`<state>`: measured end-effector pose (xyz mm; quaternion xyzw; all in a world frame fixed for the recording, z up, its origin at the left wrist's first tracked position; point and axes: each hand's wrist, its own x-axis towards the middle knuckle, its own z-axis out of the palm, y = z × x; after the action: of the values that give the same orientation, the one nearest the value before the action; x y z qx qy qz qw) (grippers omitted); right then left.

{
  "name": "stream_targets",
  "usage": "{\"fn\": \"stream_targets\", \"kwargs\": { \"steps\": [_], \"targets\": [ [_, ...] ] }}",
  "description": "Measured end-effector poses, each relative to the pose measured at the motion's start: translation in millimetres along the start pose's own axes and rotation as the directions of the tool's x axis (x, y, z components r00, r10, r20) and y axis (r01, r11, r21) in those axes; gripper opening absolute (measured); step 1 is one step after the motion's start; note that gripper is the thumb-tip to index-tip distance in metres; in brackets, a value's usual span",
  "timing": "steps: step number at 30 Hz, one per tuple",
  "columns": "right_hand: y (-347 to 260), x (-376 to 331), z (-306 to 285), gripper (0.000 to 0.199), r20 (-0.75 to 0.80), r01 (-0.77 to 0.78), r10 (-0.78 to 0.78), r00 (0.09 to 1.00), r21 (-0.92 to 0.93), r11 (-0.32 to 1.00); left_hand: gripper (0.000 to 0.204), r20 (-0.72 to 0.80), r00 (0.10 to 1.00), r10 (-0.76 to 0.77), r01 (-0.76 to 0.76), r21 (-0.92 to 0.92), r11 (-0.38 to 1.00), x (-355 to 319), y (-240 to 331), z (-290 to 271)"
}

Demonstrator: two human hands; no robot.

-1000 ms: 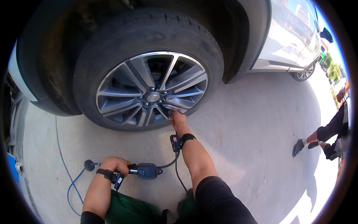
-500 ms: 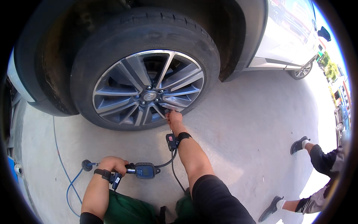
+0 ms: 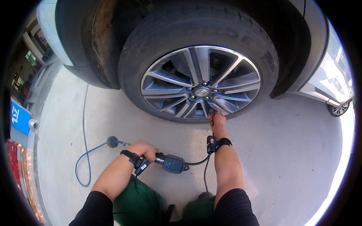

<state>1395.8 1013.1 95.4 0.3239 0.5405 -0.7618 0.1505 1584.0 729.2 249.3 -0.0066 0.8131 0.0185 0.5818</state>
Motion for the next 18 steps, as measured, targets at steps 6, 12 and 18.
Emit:
{"fn": "stream_targets", "kwargs": {
  "steps": [6, 12, 18],
  "targets": [
    [5.8, 35.0, -27.0, 0.016, -0.082, -0.047, 0.039, 0.996, -0.101, 0.994, 0.023, -0.134, 0.986, 0.102, -0.114, -0.092, 0.989, 5.8, -7.2, 7.0],
    [11.9, 49.5, -37.5, 0.014, 0.17, -0.047, 0.065, 0.983, -0.108, 0.993, 0.022, -0.246, 0.968, 0.048, -0.082, -0.13, 0.988, 13.7, -8.7, 18.5],
    [15.2, 50.4, -31.4, 0.012, 0.049, 0.098, -0.093, 0.994, -0.124, 0.987, 0.024, -0.262, 0.96, 0.094, -0.113, -0.056, 0.992, 26.6, -4.4, 18.7]
  ]
}}
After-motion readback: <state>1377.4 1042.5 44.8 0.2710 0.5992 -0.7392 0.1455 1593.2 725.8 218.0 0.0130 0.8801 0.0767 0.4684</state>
